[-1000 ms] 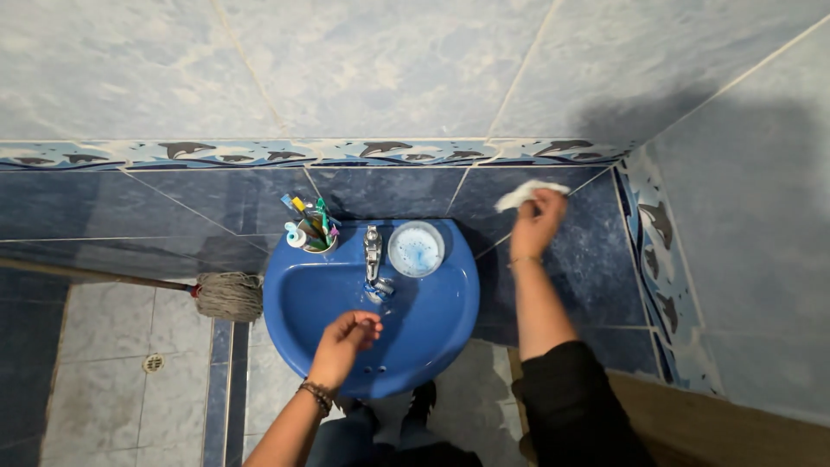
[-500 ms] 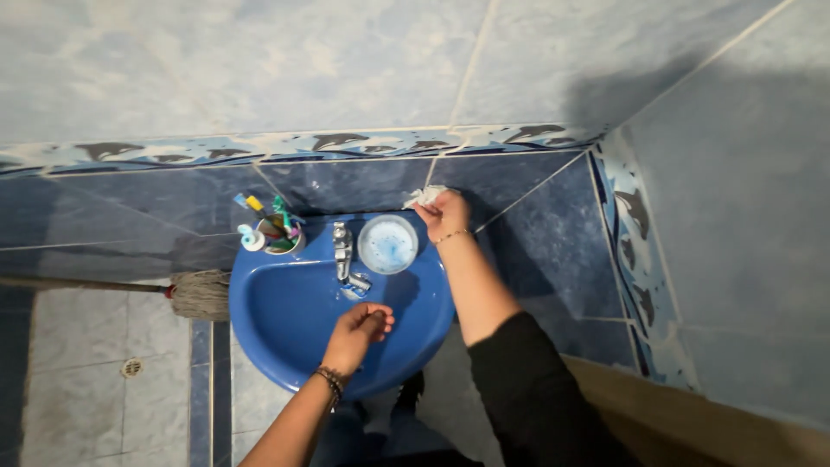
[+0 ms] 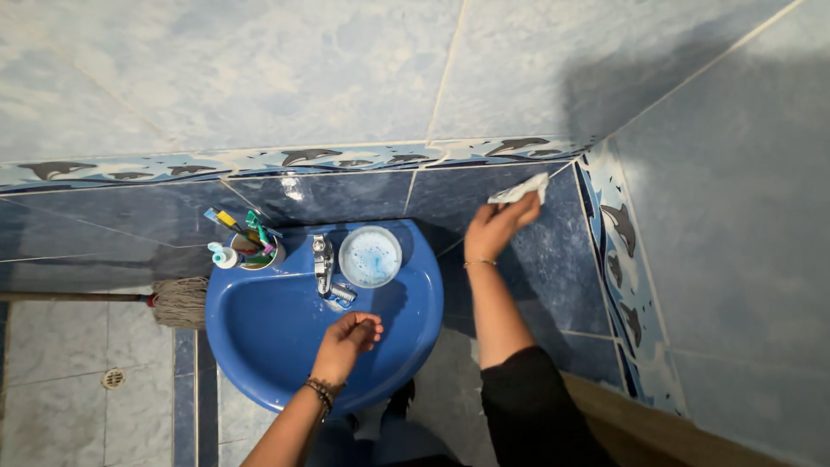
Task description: The recorder cleans the tiles and sink in a bathroom using a sponge and a cloth.
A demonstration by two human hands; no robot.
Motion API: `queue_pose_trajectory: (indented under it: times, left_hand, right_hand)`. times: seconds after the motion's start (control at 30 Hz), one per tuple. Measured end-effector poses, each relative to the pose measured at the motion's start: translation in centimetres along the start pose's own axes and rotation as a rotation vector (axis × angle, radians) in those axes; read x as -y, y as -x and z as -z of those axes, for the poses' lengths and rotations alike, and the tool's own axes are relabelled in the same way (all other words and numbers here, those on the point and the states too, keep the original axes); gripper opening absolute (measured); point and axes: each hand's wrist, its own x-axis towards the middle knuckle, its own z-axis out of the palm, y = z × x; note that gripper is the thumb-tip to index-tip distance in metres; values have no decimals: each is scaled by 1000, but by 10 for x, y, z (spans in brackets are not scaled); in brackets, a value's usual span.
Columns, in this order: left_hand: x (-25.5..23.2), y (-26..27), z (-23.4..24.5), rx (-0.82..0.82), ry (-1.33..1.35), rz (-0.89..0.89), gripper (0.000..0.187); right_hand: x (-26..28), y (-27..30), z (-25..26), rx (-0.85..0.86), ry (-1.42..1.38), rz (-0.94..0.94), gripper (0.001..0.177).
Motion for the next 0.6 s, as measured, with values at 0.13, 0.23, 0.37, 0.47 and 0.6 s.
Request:
queue_pose_trajectory:
  times: [0.13, 0.23, 0.37, 0.47, 0.6]
  left_hand:
    - [3, -3, 0, -18, 1, 15, 21]
    - [9, -1, 5, 2, 11, -20, 20]
    - [5, 9, 14, -15, 45, -63, 20]
    - [3, 14, 17, -24, 62, -81, 20]
    - [-8, 28, 12, -31, 51, -98, 21]
  right_hand:
    - [-95, 38, -44, 15, 57, -124, 80]
    - [-113, 35, -49, 35, -85, -361, 67]
    - [-55, -11, -21, -51, -264, -362, 44]
    - [28, -47, 14, -108, -285, -238, 46]
    - [98, -61, 27, -84, -397, -23, 58]
